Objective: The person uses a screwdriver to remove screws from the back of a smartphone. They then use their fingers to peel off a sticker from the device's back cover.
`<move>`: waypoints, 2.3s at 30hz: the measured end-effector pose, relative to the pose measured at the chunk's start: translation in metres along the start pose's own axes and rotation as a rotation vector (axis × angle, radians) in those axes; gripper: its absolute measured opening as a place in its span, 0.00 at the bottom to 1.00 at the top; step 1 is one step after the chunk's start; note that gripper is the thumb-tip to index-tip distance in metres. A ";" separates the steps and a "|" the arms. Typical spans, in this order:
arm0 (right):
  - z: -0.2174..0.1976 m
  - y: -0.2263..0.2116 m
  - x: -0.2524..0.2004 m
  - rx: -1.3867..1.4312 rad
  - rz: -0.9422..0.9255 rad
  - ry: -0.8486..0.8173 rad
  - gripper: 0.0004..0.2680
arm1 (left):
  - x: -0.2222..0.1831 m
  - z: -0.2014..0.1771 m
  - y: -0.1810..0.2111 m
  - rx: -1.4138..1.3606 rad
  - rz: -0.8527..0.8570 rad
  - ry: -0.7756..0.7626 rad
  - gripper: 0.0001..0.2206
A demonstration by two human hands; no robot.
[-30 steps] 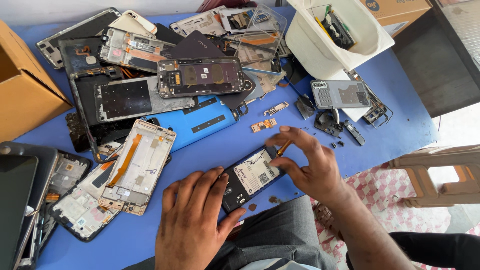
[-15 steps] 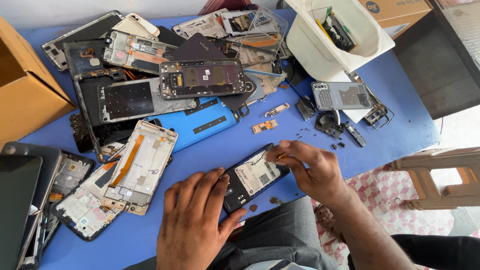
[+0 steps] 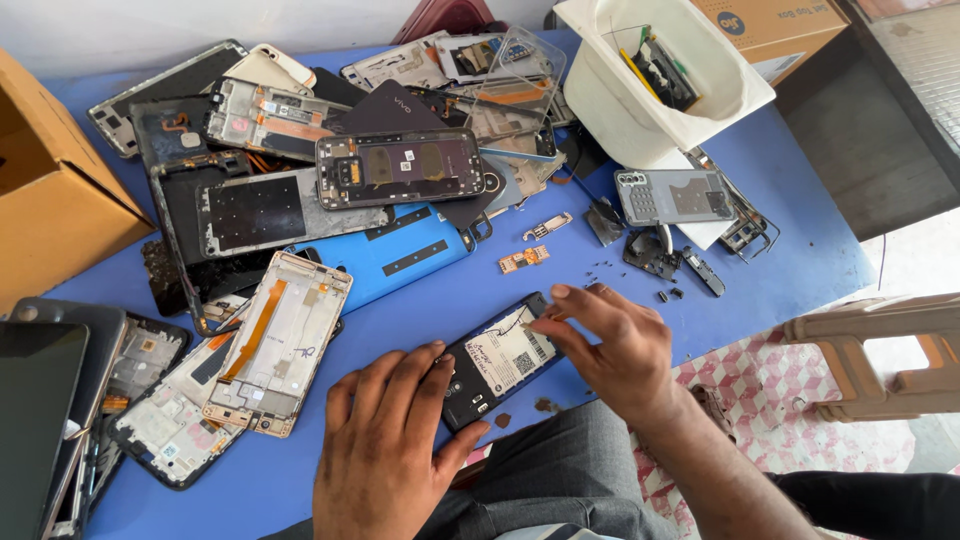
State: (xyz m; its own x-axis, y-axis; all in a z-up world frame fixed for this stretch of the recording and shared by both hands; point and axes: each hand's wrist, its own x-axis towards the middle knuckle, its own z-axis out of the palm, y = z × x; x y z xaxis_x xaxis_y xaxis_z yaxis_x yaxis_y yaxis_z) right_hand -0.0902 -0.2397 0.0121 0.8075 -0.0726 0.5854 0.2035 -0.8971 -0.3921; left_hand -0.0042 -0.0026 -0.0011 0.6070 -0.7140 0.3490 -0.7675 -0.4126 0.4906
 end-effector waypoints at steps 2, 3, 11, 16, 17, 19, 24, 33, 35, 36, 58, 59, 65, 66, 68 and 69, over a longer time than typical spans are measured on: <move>-0.002 0.001 0.000 0.042 0.025 -0.063 0.23 | 0.001 0.000 0.001 0.002 -0.002 -0.005 0.31; -0.005 0.002 0.000 0.063 0.037 -0.095 0.23 | 0.001 0.000 0.001 0.006 0.001 -0.005 0.31; 0.004 -0.003 -0.008 0.074 0.021 0.050 0.23 | 0.000 0.001 0.001 0.014 -0.011 -0.013 0.31; -0.002 0.002 -0.005 0.143 -0.021 0.002 0.23 | 0.001 0.000 0.002 0.012 -0.007 -0.006 0.31; -0.008 0.006 -0.003 0.186 -0.054 -0.032 0.21 | 0.000 0.000 0.001 0.019 -0.008 -0.010 0.31; -0.012 0.010 -0.001 0.241 -0.072 -0.072 0.20 | 0.000 0.001 0.001 0.030 -0.012 -0.019 0.31; 0.002 0.000 -0.004 0.079 -0.007 0.092 0.22 | 0.000 0.002 0.001 0.031 0.004 0.019 0.30; -0.013 0.005 0.005 0.307 -0.016 -0.116 0.18 | -0.002 0.003 0.001 0.039 0.003 0.011 0.29; -0.006 0.001 0.003 0.222 0.020 -0.004 0.19 | -0.001 0.003 0.002 0.042 0.000 0.009 0.29; -0.003 0.001 0.002 0.180 0.039 0.051 0.20 | -0.001 0.002 0.001 0.041 0.001 0.010 0.29; -0.016 0.015 0.007 0.214 0.007 -0.075 0.18 | -0.004 0.013 -0.014 0.032 0.065 -0.027 0.31; -0.018 0.014 0.007 0.158 0.040 -0.104 0.18 | -0.005 0.015 -0.016 0.037 0.076 -0.008 0.31; -0.026 0.022 0.007 0.315 -0.009 -0.202 0.17 | -0.023 0.042 -0.034 0.111 0.134 0.097 0.28; -0.024 0.023 0.006 0.348 -0.014 -0.167 0.18 | -0.027 0.049 -0.040 0.132 0.158 0.102 0.28; -0.017 0.023 0.003 0.329 0.071 -0.073 0.22 | -0.038 0.055 -0.059 0.173 0.238 0.017 0.23; -0.015 0.022 0.002 0.317 0.115 -0.029 0.24 | -0.044 0.054 -0.072 0.190 0.296 -0.072 0.19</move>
State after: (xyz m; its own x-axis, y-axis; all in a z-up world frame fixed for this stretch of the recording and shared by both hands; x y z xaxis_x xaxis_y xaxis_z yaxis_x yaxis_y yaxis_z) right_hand -0.0924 -0.2662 0.0145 0.8497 -0.1493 0.5057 0.2682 -0.7034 -0.6583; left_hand 0.0128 0.0280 -0.0947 0.3420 -0.8535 0.3932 -0.9365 -0.2752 0.2174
